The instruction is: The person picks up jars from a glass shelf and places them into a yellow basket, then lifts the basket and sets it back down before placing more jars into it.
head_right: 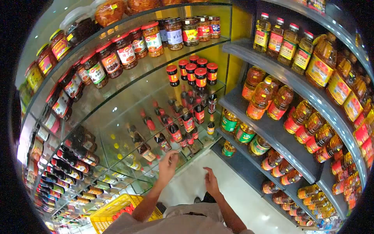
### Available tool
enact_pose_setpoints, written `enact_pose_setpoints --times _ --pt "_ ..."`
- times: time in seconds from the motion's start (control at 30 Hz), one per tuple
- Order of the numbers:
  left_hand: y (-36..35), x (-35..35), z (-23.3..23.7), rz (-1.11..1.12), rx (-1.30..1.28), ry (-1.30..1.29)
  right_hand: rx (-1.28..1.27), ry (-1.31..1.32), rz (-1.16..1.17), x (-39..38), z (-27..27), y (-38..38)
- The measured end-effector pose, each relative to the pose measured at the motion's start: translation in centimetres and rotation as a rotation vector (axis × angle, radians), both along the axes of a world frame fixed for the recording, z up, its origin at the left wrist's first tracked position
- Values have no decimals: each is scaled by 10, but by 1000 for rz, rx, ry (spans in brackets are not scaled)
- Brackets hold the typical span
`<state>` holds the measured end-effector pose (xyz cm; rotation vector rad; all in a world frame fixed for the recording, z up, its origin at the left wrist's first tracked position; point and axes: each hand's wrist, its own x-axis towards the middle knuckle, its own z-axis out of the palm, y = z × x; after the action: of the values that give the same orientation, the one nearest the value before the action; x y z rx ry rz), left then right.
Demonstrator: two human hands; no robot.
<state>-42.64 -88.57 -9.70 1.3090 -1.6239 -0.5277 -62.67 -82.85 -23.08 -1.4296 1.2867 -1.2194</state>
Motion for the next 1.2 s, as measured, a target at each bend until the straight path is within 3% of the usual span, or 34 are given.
enact_pose_setpoints --times 0.1,0.17,0.27,0.37,0.47,0.5,0.57,0.63,0.67,0.7,0.73,0.77,0.8,0.87,0.93,1.0,1.03,1.07,1.1,1.2 --pt "-65 0 13 32 -69 96 -151 -222 146 23 53 -71" --pt "-117 4 6 1 35 262 -148 -248 196 31 97 -111" --pt "-189 2 20 73 -15 172 -162 -262 253 36 128 -188" --pt "-268 4 23 85 -124 222 -247 -194 243 48 127 -275" --pt "-351 16 2 192 -141 127 -479 131 146 60 123 -355" --pt "-376 20 -3 272 -131 83 -482 128 154 65 120 -378" --pt "-411 20 4 258 -105 4 -382 -157 179 82 112 -419" --pt "-444 9 7 372 -401 -121 -305 -194 170 95 96 -459" --pt "-479 23 -25 257 -214 -5 -322 -91 101 103 83 -475" --pt "-483 20 -22 262 -214 -3 -340 13 34 108 68 -493" --pt "-479 15 -14 317 -222 -101 -229 -84 159 114 46 -516" --pt "-471 8 -3 372 -227 -197 -226 -82 166 112 56 -514" --pt "-455 -3 18 423 -42 74 -245 5 161 107 76 -504" --pt "-436 -5 41 427 19 2 -255 88 165 110 85 -498" --pt "-423 3 35 433 86 -74 -391 180 -8 120 74 -494" --pt "-410 14 14 381 -28 -63 -363 126 73 115 89 -480" --pt "-391 12 25 388 -21 -63 -344 76 141 112 103 -469" --pt "-361 4 49 424 88 -146 -511 104 64 111 114 -453" --pt "-339 1 63 459 197 -227 -505 107 74 109 123 -438" --pt "-277 7 70 413 131 -139 -346 -116 307 106 144 -384"
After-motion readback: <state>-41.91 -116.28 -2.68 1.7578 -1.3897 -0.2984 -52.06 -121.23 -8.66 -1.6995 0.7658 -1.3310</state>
